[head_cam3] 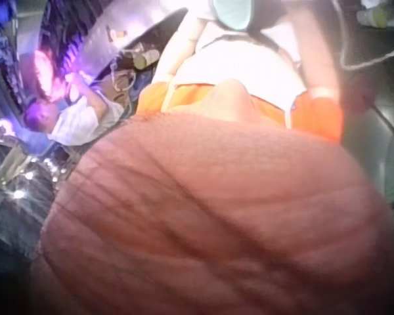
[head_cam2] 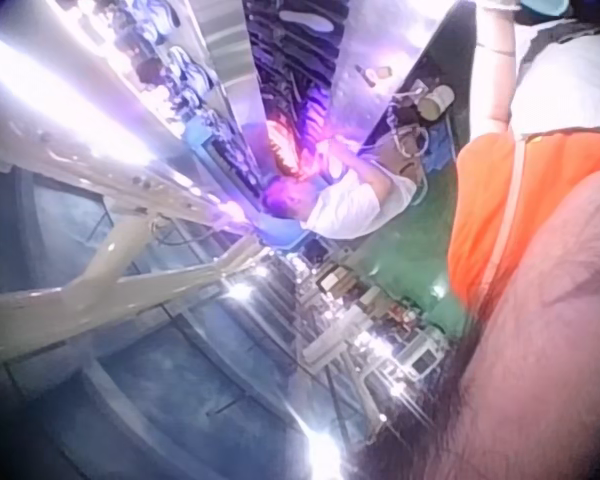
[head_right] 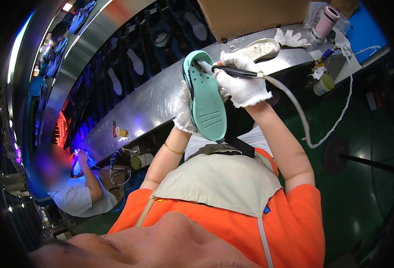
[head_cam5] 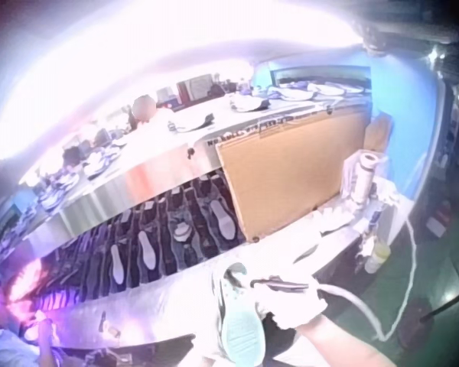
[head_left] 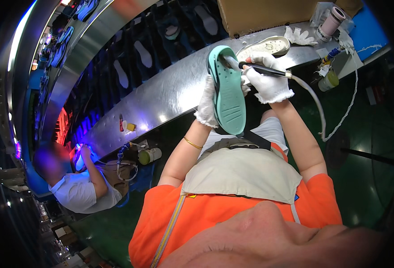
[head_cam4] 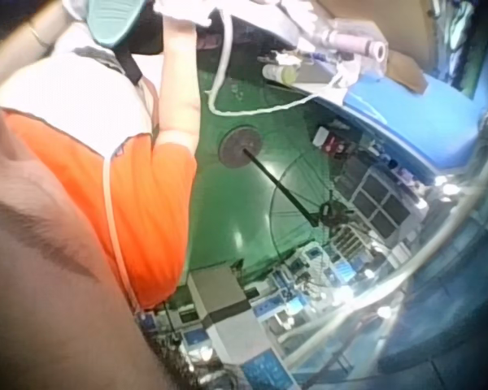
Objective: The person uses a handheld tool to scrape and clean the soles of several blue and green slip-on shoes. They repeatedly pick up each shoe, work on the sole, and place it back on the metal workbench.
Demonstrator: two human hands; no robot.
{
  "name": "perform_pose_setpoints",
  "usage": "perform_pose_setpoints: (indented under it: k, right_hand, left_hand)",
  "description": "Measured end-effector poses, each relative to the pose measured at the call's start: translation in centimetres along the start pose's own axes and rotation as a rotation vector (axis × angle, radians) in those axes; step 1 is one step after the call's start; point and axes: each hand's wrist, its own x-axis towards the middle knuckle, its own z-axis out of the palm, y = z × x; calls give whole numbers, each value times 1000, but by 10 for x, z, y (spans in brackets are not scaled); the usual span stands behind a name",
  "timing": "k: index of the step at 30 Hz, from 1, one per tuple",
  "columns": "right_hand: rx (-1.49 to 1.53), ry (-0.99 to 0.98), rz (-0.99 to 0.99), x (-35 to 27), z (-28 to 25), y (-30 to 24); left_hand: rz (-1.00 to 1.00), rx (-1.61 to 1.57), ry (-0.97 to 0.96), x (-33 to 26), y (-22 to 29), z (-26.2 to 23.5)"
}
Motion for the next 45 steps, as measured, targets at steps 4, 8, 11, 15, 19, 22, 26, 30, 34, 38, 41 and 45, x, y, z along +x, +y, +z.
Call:
perform_pose_setpoints:
  k: [4,8,11,15,19,22,26,30,34,38,41,45]
  right_hand:
    - [-184,-131,-218,-8,8,-11]
    - [69,-167,57,-16,1,-13]
    - [-91,-108,-50,-14,1,-7]
    - [-327,-221,-405,-19,5,-7]
    - [-344,-209,-316,-27,8,-16]
    - [-321,-193,-335,-29,9,-13]
    - [-344,-333,-365,-36,12,-16]
    - [-190,-283,-118,-39,9,-15]
    - [-324,-279,-353,-36,11,-17]
    - [-43,-389,-63,-40,12,-11]
    - [-127,-259,66,-26,0,-9]
    - [92,-81,98,-18,-5,-6]
  left_hand:
    - [112,156,106,8,-11,-22]
    - [95,10,104,8,-8,-14]
    - [168,43,161,12,-8,-20]
    - [160,25,135,18,-5,-17]
    - [159,-33,116,19,2,-20]
    - [154,-88,22,21,8,-24]
    - [239,56,155,21,11,-8]
    - [240,45,117,23,22,-27]
    - [265,89,75,25,29,-27]
    - [218,-32,-47,19,37,-23]
    - [281,60,37,13,27,-10]
    - [201,-155,-52,2,12,18]
